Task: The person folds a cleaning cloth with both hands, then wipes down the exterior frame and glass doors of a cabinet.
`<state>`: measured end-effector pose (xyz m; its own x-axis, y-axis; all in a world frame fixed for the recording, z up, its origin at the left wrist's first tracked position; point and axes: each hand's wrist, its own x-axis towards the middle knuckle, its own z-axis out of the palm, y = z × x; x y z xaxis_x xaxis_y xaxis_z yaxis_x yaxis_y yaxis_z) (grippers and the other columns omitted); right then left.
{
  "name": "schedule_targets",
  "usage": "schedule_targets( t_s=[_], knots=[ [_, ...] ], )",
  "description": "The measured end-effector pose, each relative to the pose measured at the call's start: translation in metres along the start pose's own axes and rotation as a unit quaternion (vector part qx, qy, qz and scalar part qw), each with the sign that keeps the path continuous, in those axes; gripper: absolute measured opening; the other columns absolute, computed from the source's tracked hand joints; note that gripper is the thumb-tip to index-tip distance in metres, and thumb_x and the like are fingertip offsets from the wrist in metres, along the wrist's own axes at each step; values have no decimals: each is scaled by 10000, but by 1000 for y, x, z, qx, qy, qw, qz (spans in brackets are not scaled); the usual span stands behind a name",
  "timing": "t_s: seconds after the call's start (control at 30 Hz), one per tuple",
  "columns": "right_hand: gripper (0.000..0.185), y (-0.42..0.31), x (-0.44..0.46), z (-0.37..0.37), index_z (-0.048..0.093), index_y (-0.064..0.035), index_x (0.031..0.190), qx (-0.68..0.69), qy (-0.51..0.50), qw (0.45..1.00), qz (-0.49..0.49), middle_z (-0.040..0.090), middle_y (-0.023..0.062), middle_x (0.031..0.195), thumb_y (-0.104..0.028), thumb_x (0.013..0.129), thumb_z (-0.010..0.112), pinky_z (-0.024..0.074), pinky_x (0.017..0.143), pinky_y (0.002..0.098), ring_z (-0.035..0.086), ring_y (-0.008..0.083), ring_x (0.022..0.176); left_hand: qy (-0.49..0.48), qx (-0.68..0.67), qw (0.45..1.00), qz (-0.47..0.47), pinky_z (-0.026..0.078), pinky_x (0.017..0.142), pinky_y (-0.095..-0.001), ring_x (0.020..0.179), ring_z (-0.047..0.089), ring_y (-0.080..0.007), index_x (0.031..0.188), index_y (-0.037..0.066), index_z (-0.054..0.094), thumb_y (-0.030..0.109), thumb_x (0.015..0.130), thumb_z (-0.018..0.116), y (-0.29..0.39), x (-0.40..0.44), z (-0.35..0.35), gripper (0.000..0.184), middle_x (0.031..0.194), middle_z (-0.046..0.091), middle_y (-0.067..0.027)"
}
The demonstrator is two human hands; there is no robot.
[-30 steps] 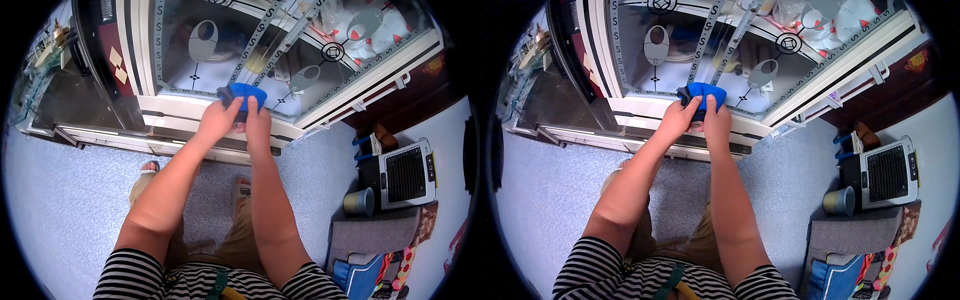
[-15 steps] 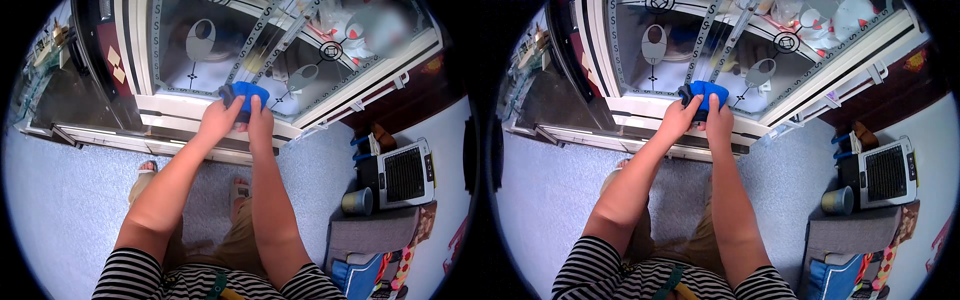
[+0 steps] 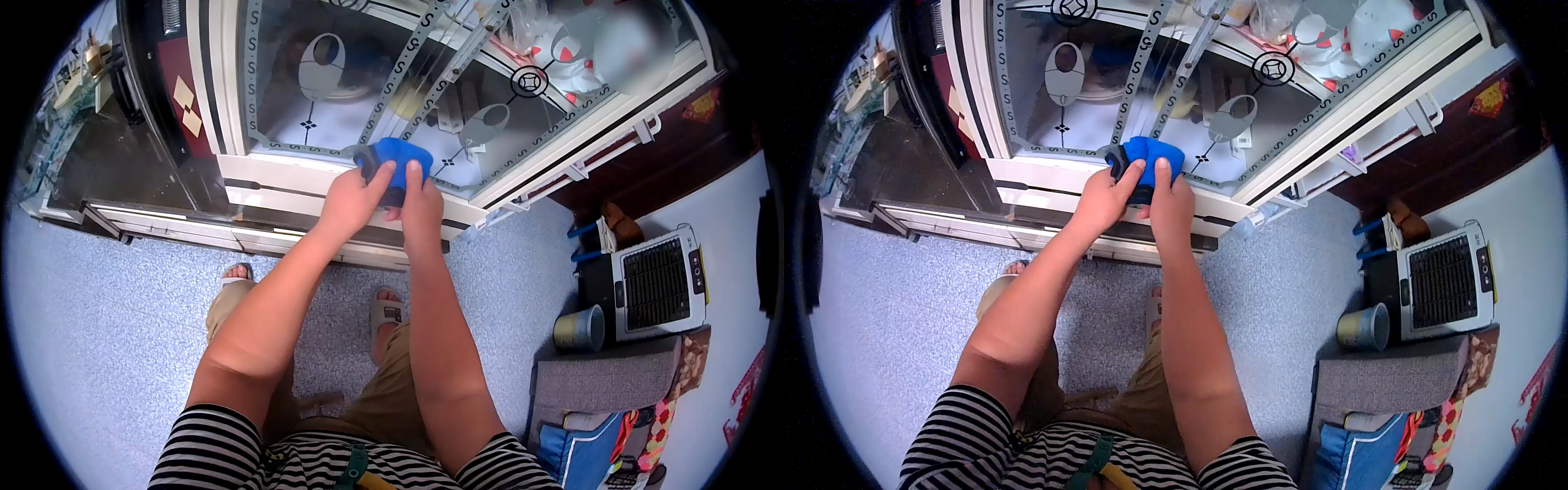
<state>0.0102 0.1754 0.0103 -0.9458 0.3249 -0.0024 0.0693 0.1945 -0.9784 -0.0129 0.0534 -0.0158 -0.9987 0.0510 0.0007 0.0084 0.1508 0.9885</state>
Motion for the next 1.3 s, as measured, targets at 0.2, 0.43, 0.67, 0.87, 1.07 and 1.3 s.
schedule_targets(
  t_s=[0.2, 0.43, 0.67, 0.87, 1.07, 1.3],
  knots=[
    [536, 0, 8, 1, 613, 50, 968, 36, -5, 999, -13, 614, 85, 734, -471, 996, 487, 492, 419, 270, 533, 133, 466, -4, 16, 1000, -3, 500, 695, -427, 769, 651, -413, 863, -54, 676, 511, 902, 567, 18, 2, 0, 577, 734, 654, -241],
    [511, 10, 8, -2, 611, 46, 961, 36, -37, 996, 77, 602, 80, 726, -457, 981, 524, 486, 405, 272, 537, 130, 468, 26, 43, 999, 14, 421, 505, -328, 518, 565, -172, 737, -24, 639, 499, 923, 576, -9, 7, 9, 559, 567, 567, -74],
    [525, 0, 1, -7, 622, 44, 969, 11, 11, 1000, 11, 604, 74, 736, -466, 989, 501, 489, 419, 266, 544, 129, 483, 17, -21, 998, 49, 411, 515, -310, 512, 515, -150, 773, -6, 651, 508, 934, 563, 9, -7, 11, 546, 559, 541, -51],
    [541, 1, 8, -6, 623, 51, 978, 24, -1, 1000, 7, 609, 78, 733, -469, 997, 478, 480, 419, 263, 542, 127, 478, 16, 5, 999, 38, 421, 531, -305, 538, 544, -160, 770, -8, 652, 506, 936, 553, 5, 6, 13, 549, 572, 564, -64],
    [505, 10, 9, -10, 617, 43, 985, 6, -37, 998, 52, 599, 75, 708, -449, 995, 499, 499, 424, 264, 544, 125, 480, -31, 37, 997, -54, 498, 732, -436, 816, 653, -423, 866, -70, 673, 537, 887, 563, -4, 6, 10, 617, 777, 656, -273],
    [509, 2, 0, -14, 623, 36, 1001, 27, -5, 998, 47, 621, 82, 760, -457, 995, 496, 502, 428, 258, 567, 142, 514, -39, 20, 999, -30, 499, 713, -423, 791, 666, -379, 903, -74, 665, 542, 907, 562, 5, -8, 10, 625, 742, 655, -240]
  ],
)
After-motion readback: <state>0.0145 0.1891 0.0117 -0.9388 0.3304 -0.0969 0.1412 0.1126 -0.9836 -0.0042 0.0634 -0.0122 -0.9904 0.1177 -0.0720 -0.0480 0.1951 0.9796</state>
